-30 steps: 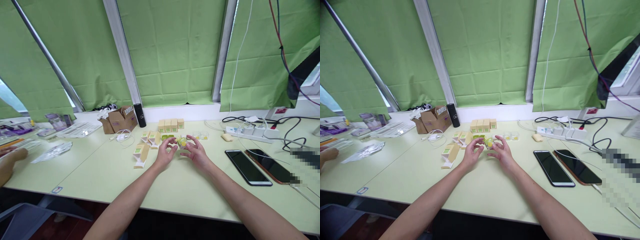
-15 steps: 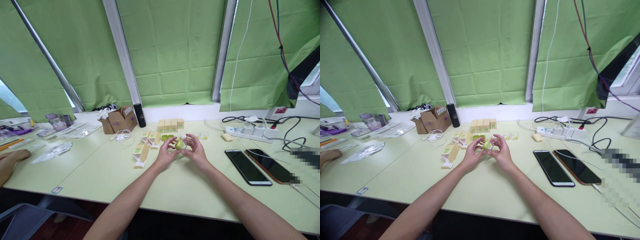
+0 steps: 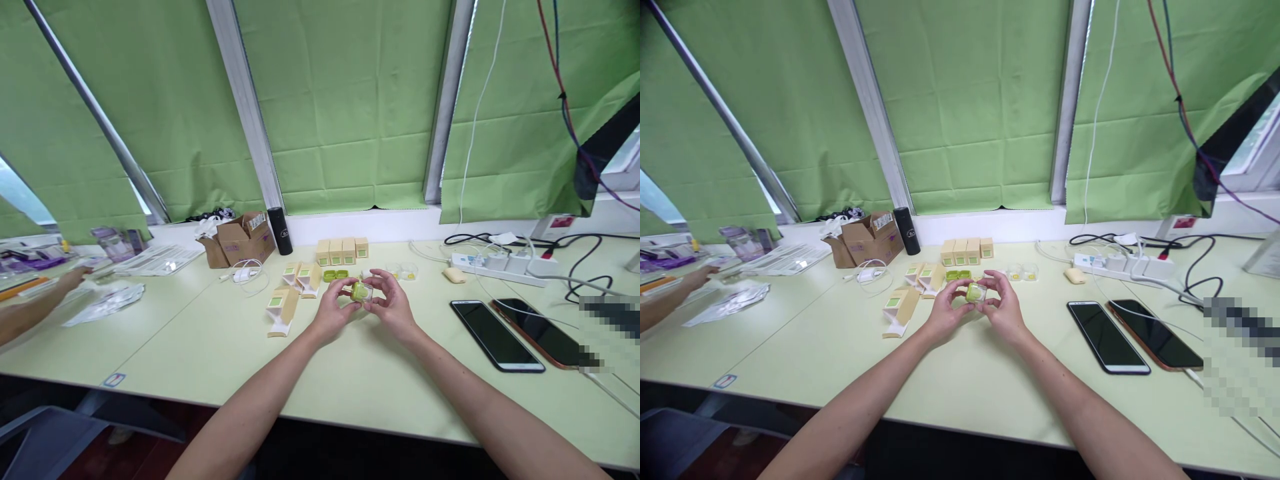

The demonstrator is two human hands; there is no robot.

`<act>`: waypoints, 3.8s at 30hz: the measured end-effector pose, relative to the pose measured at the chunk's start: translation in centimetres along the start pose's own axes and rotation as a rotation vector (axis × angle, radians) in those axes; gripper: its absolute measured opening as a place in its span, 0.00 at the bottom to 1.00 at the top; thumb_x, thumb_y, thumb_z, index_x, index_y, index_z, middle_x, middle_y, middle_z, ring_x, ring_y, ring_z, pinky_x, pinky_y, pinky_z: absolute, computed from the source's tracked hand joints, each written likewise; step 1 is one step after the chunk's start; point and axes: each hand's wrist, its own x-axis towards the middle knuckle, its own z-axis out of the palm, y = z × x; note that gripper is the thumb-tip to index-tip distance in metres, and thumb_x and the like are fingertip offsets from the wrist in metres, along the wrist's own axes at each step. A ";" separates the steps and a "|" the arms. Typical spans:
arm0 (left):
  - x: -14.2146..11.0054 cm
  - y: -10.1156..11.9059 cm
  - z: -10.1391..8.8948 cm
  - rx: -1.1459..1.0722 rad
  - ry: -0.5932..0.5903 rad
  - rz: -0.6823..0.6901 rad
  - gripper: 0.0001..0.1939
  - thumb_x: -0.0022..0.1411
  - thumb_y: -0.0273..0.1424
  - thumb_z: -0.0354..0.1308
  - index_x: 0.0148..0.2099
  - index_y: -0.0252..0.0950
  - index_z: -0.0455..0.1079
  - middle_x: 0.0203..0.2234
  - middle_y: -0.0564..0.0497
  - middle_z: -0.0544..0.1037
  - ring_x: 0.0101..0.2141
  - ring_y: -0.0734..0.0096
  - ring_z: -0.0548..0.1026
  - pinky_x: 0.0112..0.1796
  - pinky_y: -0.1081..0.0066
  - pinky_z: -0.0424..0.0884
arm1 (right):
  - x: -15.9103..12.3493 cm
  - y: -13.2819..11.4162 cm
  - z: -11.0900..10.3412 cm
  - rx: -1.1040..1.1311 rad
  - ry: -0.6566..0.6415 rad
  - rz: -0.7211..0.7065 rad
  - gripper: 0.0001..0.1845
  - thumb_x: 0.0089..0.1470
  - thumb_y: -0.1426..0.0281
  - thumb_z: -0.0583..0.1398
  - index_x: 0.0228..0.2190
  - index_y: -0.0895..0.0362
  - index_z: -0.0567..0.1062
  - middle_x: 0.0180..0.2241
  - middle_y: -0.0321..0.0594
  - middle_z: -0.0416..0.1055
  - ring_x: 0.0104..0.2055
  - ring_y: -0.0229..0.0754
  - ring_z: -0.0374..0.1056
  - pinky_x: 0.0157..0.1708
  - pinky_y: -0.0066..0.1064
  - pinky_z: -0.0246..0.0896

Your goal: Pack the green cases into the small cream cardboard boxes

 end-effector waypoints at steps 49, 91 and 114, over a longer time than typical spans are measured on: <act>2.1 4.6 -8.1 1.383 -0.092 -0.358 0.25 0.65 0.39 0.58 0.62 0.36 0.68 0.55 0.30 0.73 0.60 0.34 0.65 0.53 0.47 0.66 | 1.7 3.2 -2.7 -0.353 0.255 0.085 0.24 0.37 0.73 0.58 0.41 0.50 0.76 0.38 0.40 0.75 0.47 0.52 0.69 0.44 0.42 0.66; 2.7 4.8 -0.2 1.050 0.133 0.880 0.18 0.67 0.27 0.54 0.58 0.41 0.65 0.60 0.37 0.73 0.44 0.58 0.82 0.35 0.66 0.78 | -0.1 0.5 0.5 -0.329 0.046 -0.214 0.23 0.64 0.52 0.60 0.54 0.52 0.71 0.53 0.48 0.76 0.56 0.53 0.72 0.58 0.50 0.66; 1.1 2.1 -2.4 0.731 0.114 0.666 0.30 0.65 0.26 0.57 0.67 0.42 0.56 0.60 0.37 0.64 0.62 0.49 0.66 0.58 0.45 0.71 | 0.1 -0.7 -1.4 -0.759 0.021 -0.583 0.32 0.57 0.68 0.58 0.63 0.48 0.66 0.63 0.47 0.67 0.66 0.60 0.58 0.63 0.61 0.57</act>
